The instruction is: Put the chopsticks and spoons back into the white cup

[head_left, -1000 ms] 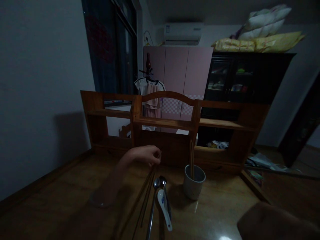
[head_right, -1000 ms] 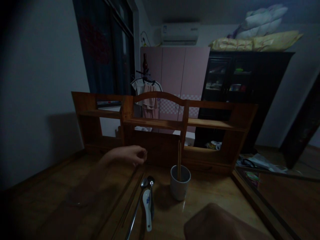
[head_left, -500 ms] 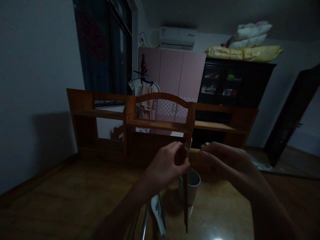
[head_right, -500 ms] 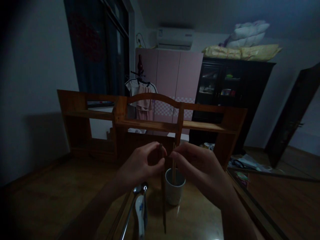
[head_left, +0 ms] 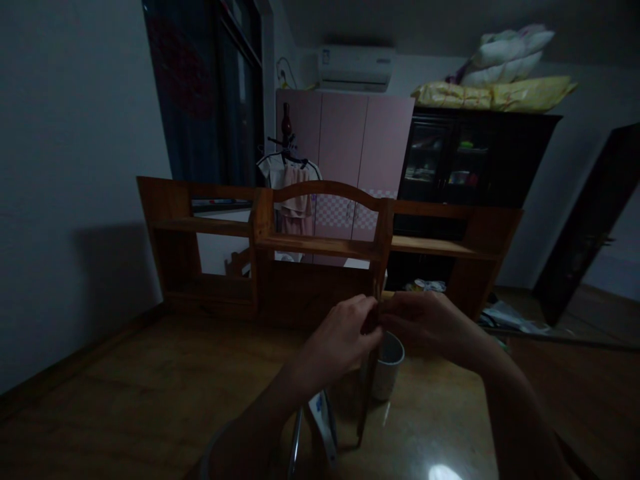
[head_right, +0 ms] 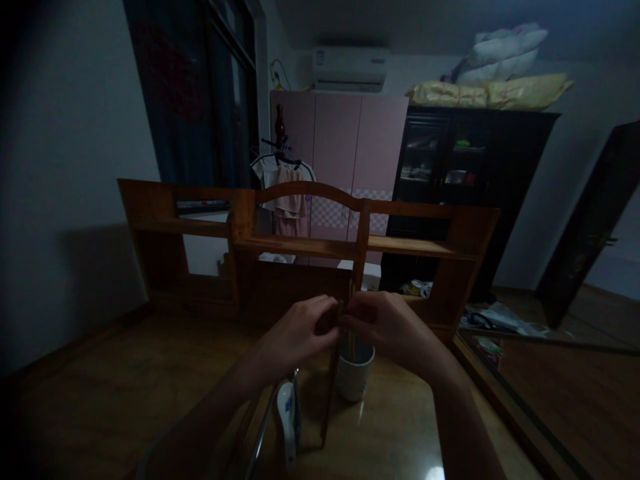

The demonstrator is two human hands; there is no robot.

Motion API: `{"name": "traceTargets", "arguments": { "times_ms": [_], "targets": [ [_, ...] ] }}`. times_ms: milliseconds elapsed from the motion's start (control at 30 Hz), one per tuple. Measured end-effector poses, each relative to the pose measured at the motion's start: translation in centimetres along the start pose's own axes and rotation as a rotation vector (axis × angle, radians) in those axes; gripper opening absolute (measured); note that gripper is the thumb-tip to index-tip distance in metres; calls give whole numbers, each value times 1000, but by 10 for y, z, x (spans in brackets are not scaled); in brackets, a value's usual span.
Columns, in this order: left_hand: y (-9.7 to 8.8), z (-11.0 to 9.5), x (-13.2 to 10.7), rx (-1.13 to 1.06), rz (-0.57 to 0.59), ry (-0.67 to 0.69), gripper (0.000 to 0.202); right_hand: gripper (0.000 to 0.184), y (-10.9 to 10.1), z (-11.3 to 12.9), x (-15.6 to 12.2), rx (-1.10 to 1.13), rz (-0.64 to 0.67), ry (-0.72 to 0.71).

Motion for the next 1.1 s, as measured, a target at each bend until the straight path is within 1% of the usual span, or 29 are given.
{"name": "traceTargets", "arguments": {
  "times_ms": [100,233,333,500,633,833,933,1100],
  "targets": [
    [-2,3,-1,-63,54,-5,5,20,1,1,0,-3,27,13],
    [-6,7,-4,-127,109,-66,6,18,2,5,-4,24,51,21],
    [-9,4,-6,-136,149,-97,7,19,3,9,-7,48,89,0],
    [-13,-1,-7,-158,187,-110,8,18,4,12,-11,73,106,6],
    [-15,-1,-6,-222,188,-101,12,18,5,13,-11,99,137,0],
    [-14,3,-8,-371,204,-111,14,16,3,14,-11,62,108,0],
    [-14,4,-10,-354,210,-116,14,18,3,13,-11,64,99,8],
    [-14,4,-9,-313,205,-110,7,20,4,9,-10,76,110,21]
  ]
}}
Point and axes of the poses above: each hand's wrist, its own x-axis towards the middle knuckle, its own y-axis out of the palm, z = x × y, the point moved 4 cm from there along x, towards the middle knuckle, and after that the axes turned 14 degrees about y, right-handed, at the moved point
